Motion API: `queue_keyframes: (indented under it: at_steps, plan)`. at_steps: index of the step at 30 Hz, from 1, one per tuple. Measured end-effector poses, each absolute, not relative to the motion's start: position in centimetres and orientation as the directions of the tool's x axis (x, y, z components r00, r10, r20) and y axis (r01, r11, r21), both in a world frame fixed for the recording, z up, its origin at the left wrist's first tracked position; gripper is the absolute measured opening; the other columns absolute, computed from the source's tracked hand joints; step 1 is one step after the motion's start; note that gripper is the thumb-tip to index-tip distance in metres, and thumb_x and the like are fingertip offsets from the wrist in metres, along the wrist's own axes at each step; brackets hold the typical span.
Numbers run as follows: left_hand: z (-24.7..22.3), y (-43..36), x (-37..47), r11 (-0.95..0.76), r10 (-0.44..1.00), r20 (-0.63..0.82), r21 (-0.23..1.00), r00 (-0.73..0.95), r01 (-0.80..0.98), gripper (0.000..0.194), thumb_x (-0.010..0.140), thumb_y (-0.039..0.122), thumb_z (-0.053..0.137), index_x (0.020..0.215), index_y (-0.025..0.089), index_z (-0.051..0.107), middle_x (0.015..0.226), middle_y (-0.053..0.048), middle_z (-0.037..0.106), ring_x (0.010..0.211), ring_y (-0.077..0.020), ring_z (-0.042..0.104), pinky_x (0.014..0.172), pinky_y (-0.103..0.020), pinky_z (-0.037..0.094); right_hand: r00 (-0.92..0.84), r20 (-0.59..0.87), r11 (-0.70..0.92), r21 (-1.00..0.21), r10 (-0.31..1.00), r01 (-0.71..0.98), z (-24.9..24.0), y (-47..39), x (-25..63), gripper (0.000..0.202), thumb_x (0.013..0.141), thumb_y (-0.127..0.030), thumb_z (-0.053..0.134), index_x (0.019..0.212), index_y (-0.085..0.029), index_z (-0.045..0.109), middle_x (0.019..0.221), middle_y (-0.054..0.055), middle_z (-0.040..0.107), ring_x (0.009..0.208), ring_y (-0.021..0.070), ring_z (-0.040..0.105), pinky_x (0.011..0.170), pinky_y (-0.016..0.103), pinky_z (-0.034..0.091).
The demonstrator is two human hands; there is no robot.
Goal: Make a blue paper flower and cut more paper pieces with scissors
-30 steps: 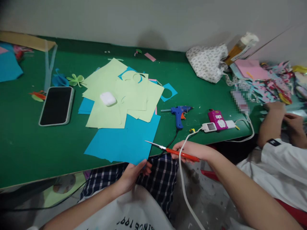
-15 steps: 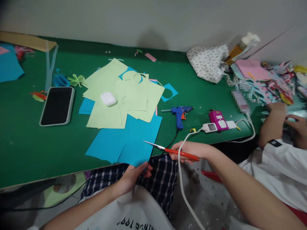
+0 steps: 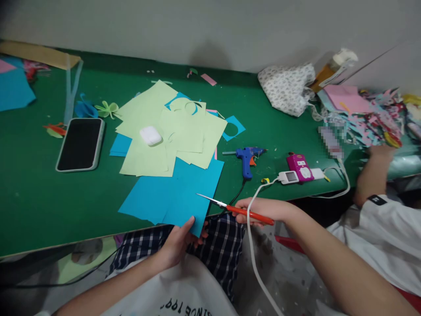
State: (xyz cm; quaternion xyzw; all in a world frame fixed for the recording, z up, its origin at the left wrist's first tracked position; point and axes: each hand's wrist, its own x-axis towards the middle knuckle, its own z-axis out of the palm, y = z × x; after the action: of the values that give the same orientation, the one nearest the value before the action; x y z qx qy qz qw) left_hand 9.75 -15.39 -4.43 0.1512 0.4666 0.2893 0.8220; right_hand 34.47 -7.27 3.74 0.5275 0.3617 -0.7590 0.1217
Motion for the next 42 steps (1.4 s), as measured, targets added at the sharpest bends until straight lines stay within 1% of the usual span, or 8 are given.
queue_keyframes:
  at_steps: [7,10,15,21,26,34,38,42]
  plan:
    - [-4.3,-15.5,9.7,0.799,0.599,-0.710,0.506,0.369,-0.324,0.050,0.063,0.062,0.065,0.066,0.011,0.064,0.057,-0.007,0.067,0.046,-0.0130,0.056,0.045,-0.023,0.037,-0.478,-0.848,-0.586,-0.512,0.228,0.629,3.5,-6.9,34.5,0.047,0.074,-0.054,0.061,0.101,-0.016,0.052,0.060,-0.006,0.047,0.043,0.0031,0.043,0.037,0.014,0.031]
    - [-4.5,-15.5,9.5,0.813,0.581,-0.732,0.498,0.356,-0.303,0.051,0.059,0.063,0.066,0.058,0.012,0.062,0.052,-0.007,0.064,0.045,-0.0132,0.055,0.045,-0.023,0.038,-0.480,-0.849,-0.594,-0.507,0.220,0.625,3.5,-6.7,34.4,0.048,0.072,-0.055,0.061,0.099,-0.016,0.053,0.058,-0.007,0.047,0.043,0.0038,0.043,0.037,0.015,0.033]
    - [-4.6,-15.5,9.1,0.824,0.566,-0.721,0.489,0.400,-0.285,0.053,0.060,0.064,0.065,0.054,0.012,0.061,0.047,-0.005,0.061,0.043,-0.0127,0.053,0.046,-0.024,0.037,-0.453,-0.881,-0.709,-0.406,0.135,0.577,4.0,-6.5,34.0,0.050,0.068,-0.056,0.065,0.097,-0.016,0.052,0.053,-0.008,0.045,0.041,0.0041,0.043,0.036,0.014,0.031]
    - [-4.5,-15.5,8.9,0.833,0.551,-0.709,0.494,0.440,-0.248,0.050,0.062,0.062,0.065,0.054,0.014,0.060,0.047,-0.004,0.060,0.044,-0.0134,0.053,0.047,-0.025,0.036,-0.456,-0.870,-0.646,-0.459,0.188,0.609,4.7,-6.2,32.8,0.057,0.063,-0.062,0.065,0.093,-0.015,0.052,0.055,-0.008,0.046,0.040,0.0035,0.042,0.035,0.016,0.033]
    - [-4.7,-15.5,8.8,0.846,0.526,-0.710,0.493,0.468,-0.203,0.050,0.062,0.064,0.063,0.053,0.014,0.060,0.048,-0.005,0.060,0.046,-0.0139,0.053,0.049,-0.026,0.036,-0.435,-0.874,-0.617,-0.469,0.218,0.632,4.5,-6.1,32.4,0.051,0.068,-0.059,0.063,0.090,-0.015,0.053,0.051,-0.008,0.046,0.038,0.0041,0.042,0.035,0.016,0.033]
    - [-4.9,-15.6,8.8,0.851,0.517,-0.712,0.491,0.475,-0.189,0.051,0.062,0.064,0.062,0.058,0.014,0.060,0.052,-0.006,0.061,0.048,-0.0153,0.054,0.051,-0.027,0.038,-0.358,-0.915,-0.711,-0.378,0.187,0.594,2.4,-6.4,33.1,0.020,0.072,-0.031,0.060,0.085,-0.016,0.058,0.047,-0.007,0.049,0.032,0.0053,0.044,0.029,0.015,0.031]
    - [-4.8,-15.5,9.0,0.838,0.546,-0.743,0.482,0.388,-0.256,0.053,0.057,0.065,0.065,0.075,0.016,0.058,0.054,-0.001,0.061,0.047,-0.0165,0.054,0.046,-0.027,0.036,-0.389,-0.896,-0.687,-0.423,0.216,0.591,2.8,-6.7,33.0,0.026,0.075,-0.038,0.060,0.087,-0.016,0.058,0.048,-0.007,0.049,0.035,0.0044,0.043,0.032,0.014,0.030]
    - [-4.7,-15.4,9.0,0.837,0.547,-0.752,0.492,0.368,-0.238,0.051,0.056,0.063,0.068,0.071,0.016,0.055,0.053,-0.002,0.060,0.046,-0.0160,0.053,0.047,-0.028,0.037,-0.423,-0.884,-0.669,-0.437,0.197,0.602,3.6,-6.6,32.7,0.037,0.070,-0.045,0.066,0.090,-0.016,0.056,0.055,-0.006,0.052,0.038,0.0035,0.044,0.034,0.014,0.030]
